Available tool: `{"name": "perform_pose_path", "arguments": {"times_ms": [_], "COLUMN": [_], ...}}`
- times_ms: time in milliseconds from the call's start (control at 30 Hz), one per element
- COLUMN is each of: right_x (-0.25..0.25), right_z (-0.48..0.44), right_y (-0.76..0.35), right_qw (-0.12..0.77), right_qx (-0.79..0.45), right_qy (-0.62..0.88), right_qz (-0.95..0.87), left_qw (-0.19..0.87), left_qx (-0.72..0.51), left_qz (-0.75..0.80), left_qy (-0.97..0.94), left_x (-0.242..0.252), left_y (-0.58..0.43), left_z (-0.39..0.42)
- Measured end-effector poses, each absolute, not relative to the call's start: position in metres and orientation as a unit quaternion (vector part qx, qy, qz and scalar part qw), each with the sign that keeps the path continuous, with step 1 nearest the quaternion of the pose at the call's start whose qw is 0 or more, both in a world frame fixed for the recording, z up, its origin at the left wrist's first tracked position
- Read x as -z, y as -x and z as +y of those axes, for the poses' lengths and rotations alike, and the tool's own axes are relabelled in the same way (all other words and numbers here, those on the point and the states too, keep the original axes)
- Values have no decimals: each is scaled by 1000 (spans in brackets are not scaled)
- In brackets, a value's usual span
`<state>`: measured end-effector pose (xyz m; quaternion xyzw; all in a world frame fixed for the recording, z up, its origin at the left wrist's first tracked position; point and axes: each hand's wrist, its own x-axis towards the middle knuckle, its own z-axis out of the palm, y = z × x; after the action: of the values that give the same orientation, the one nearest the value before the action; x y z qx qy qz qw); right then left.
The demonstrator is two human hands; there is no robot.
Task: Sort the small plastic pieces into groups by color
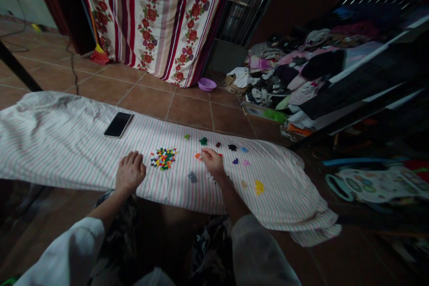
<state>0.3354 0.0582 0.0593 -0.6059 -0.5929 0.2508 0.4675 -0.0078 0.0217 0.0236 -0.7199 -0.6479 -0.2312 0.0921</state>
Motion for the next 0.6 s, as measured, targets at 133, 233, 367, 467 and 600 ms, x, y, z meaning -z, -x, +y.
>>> {"name": "perform_pose_path", "arguments": {"times_ms": [133, 233, 367, 467, 600], "right_x": [-50, -42, -33, -31, -34], "right_z": [60, 64, 71, 75, 78], "right_y": [-286, -261, -243, -236, -231], "right_qw": [411, 355, 291, 259, 227], "right_qx": [-269, -252, -216, -204, -195], "right_qy": [556, 558, 581, 593, 608], "right_qz": [-670, -707, -729, -735, -735], "left_qw": [93, 99, 102, 96, 88], "left_qx": [234, 237, 244, 248, 257], "left_qz": [-642, -641, -640, -639, -639], "left_qy": [724, 723, 721, 722, 720], "left_x": [-23, -22, -22, -22, -22], "left_y": [8, 8, 8, 8, 8], "left_z": [22, 22, 22, 22, 22]}}
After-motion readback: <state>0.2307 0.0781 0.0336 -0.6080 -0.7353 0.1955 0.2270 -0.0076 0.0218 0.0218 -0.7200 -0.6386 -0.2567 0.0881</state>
